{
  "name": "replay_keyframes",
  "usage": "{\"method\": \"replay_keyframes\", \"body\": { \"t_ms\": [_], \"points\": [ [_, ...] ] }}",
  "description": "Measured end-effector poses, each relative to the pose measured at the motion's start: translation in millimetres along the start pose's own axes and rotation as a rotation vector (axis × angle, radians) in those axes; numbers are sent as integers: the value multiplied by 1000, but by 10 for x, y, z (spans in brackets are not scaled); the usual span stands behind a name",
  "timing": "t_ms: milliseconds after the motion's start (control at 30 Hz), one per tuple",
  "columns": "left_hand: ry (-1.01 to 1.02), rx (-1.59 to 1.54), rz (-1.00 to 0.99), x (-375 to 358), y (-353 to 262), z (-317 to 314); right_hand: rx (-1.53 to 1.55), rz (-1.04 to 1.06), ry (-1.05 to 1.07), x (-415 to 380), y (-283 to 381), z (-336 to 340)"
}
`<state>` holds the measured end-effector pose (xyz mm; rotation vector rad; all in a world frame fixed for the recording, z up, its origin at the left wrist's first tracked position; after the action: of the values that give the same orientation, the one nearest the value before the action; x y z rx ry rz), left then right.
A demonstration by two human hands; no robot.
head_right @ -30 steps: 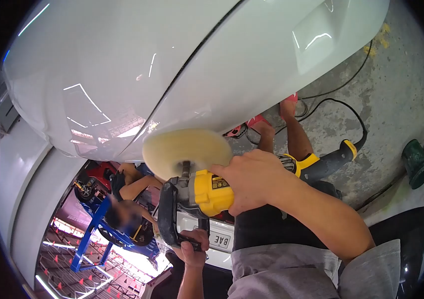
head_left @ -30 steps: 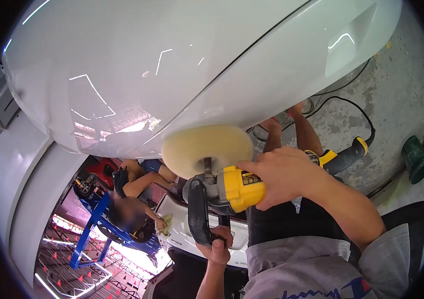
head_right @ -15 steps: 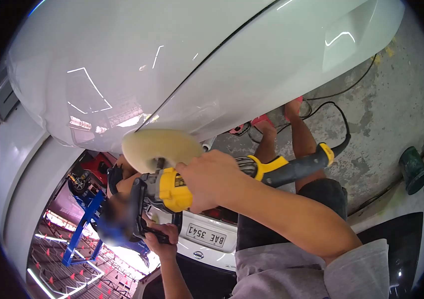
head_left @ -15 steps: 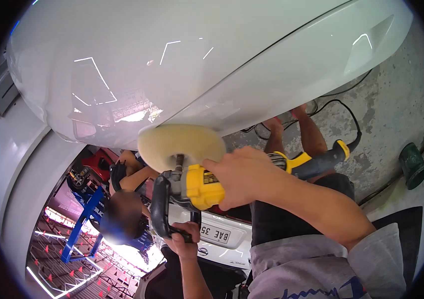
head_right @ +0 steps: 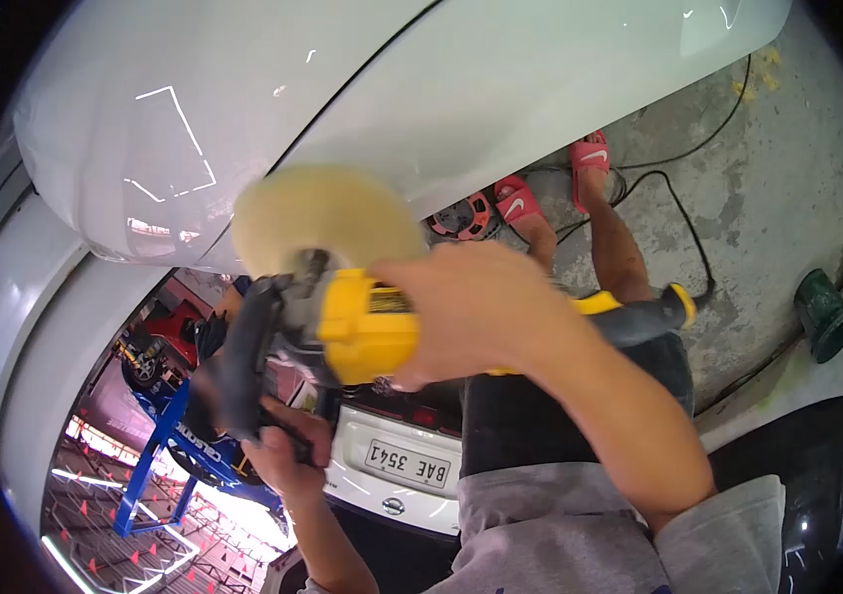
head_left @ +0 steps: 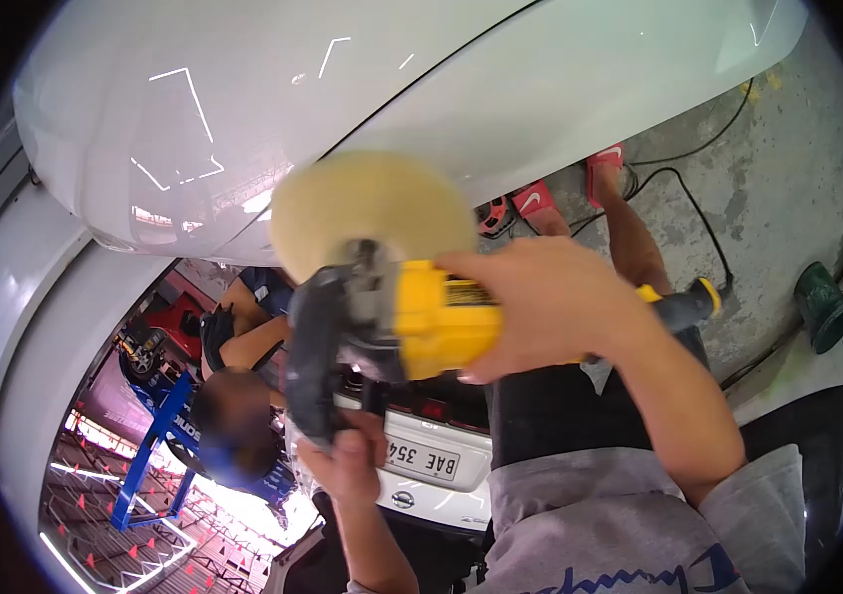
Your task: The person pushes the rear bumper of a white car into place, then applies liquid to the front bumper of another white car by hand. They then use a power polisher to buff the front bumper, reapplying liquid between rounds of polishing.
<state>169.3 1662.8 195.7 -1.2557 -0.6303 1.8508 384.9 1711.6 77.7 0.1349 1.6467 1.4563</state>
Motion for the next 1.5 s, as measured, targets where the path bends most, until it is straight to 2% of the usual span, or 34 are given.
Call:
{"method": "replay_keyframes", "body": {
  "t_ms": [167,300,333,400,467,567,633,700,767,833,900,967,1000,1067,1167,1200,1233,1267,1300,1400,1433,1500],
  "points": [
    [260,217,2,-91,75,-469,-2,-89,-99,-513,-404,160],
    [270,224,-13,-168,190,-621,57,-114,-69,-542,-523,180],
    [220,164,64,-214,284,-579,24,-78,-67,-478,-554,115],
    [147,150,81,-308,521,-450,2,-32,-64,-339,-598,-9],
    [19,120,91,-358,560,-446,-30,-20,56,-177,-609,-109],
    [-25,49,115,-361,533,-543,-15,-58,193,-88,-634,-82],
    [-15,80,113,-376,549,-682,-40,-47,194,-139,-668,23],
    [-64,38,-31,-454,686,-849,-78,-47,189,-216,-788,97],
    [-79,19,-97,-509,931,-963,-160,69,37,-299,-908,147],
    [9,44,-213,-522,1005,-1115,-169,70,72,-326,-1037,188],
    [23,79,-173,-608,977,-1251,-183,75,111,-334,-1090,307],
    [-40,-19,-3,-666,880,-1396,-187,11,305,-341,-1103,413],
    [-111,-82,39,-675,832,-1451,-197,23,310,-341,-1103,456],
    [-146,-108,32,-710,805,-1526,-223,37,347,-359,-1123,503],
    [-199,-117,10,-730,868,-1626,-226,47,301,-410,-1162,546],
    [-179,-76,-68,-732,912,-1651,-248,61,317,-447,-1191,516],
    [-162,-36,-155,-712,961,-1676,-254,95,238,-466,-1230,518],
    [-99,-29,-176,-704,1016,-1678,-262,135,157,-480,-1257,546],
    [-133,-45,-197,-739,998,-1708,-295,161,163,-493,-1271,572],
    [-127,-11,-29,-837,1012,-1845,-321,121,252,-511,-1301,648],
    [-156,-29,-48,-876,987,-1862,-334,94,307,-522,-1309,657],
    [-171,-81,152,-932,1038,-1915,-373,74,363,-536,-1289,718]
  ]
}}
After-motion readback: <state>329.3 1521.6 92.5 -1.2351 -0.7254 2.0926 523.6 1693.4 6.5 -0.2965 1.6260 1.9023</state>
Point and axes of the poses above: each hand's wrist, its own x-axis towards the middle knuckle, its own z-axis out of the back of the hand, y = z × x, the point moved 3 cm from there along x, towards the middle knuckle, and after that the axes turned 2 degrees about y, right-handed, at the moved point
